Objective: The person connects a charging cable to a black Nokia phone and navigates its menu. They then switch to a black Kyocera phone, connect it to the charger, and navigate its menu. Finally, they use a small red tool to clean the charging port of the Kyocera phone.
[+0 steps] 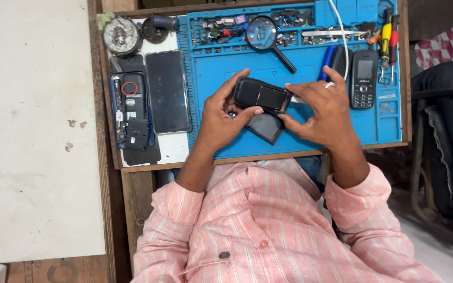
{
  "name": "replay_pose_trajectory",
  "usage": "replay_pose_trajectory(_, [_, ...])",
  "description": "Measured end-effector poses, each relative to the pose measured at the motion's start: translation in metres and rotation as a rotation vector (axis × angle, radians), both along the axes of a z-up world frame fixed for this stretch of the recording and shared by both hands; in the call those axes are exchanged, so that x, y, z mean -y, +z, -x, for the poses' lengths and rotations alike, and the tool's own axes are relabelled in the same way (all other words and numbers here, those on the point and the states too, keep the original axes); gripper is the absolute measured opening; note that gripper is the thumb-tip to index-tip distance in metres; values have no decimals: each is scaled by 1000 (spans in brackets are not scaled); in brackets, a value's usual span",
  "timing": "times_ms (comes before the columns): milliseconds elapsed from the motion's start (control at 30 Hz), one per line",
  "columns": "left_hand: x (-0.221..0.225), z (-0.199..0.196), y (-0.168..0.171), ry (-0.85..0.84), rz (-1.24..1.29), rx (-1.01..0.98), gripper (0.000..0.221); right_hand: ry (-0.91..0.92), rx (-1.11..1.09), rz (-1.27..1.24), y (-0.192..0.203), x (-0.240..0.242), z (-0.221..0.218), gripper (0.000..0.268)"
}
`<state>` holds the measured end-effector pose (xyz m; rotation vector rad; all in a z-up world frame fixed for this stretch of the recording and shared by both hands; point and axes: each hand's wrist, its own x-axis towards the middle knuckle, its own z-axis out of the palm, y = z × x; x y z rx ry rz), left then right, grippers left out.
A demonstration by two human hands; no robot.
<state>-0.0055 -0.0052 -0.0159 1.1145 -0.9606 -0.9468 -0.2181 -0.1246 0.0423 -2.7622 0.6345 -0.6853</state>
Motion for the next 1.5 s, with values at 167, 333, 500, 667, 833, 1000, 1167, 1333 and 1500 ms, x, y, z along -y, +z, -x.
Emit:
replay_pose_trajectory(167, [1,3,1,-25,51,-54,71,-10,32,-10,-6,-3,-5,59])
replay_pose_trajectory(333, [-5,-1,29,39,-40,424,93,-66,58,23,-3,5,6,56])
replay_pose_trajectory(500, [-12,-5,47,-111,-30,1061,99,-171,114,-30,-1,19,24,60])
replay_pose_trajectory(667, [-13,-16,51,-102,-135,1216,72,-203,90,-21,-3,20,27,58])
replay_pose_trajectory(833, [-12,-66,55,167,-280,1289,70,-211,85,-36,-4,20,32,58])
replay_pose_trajectory(1000, [-25,-114,64,624,-373,1192,61,-167,43,-2,-3,8,17,55])
replay_pose_trajectory(1167, [-44,-119,65,740,-651,997,63,-124,-30,22,-8,-11,-3,55])
replay_pose_trajectory(1333, [-53,-115,50,761,-646,1067,68,-38,-66,33,-12,-23,-18,54])
replay_pose_trajectory(1500, [-60,-118,42,821,-671,1125,65,23,-135,1,-11,-23,-22,52])
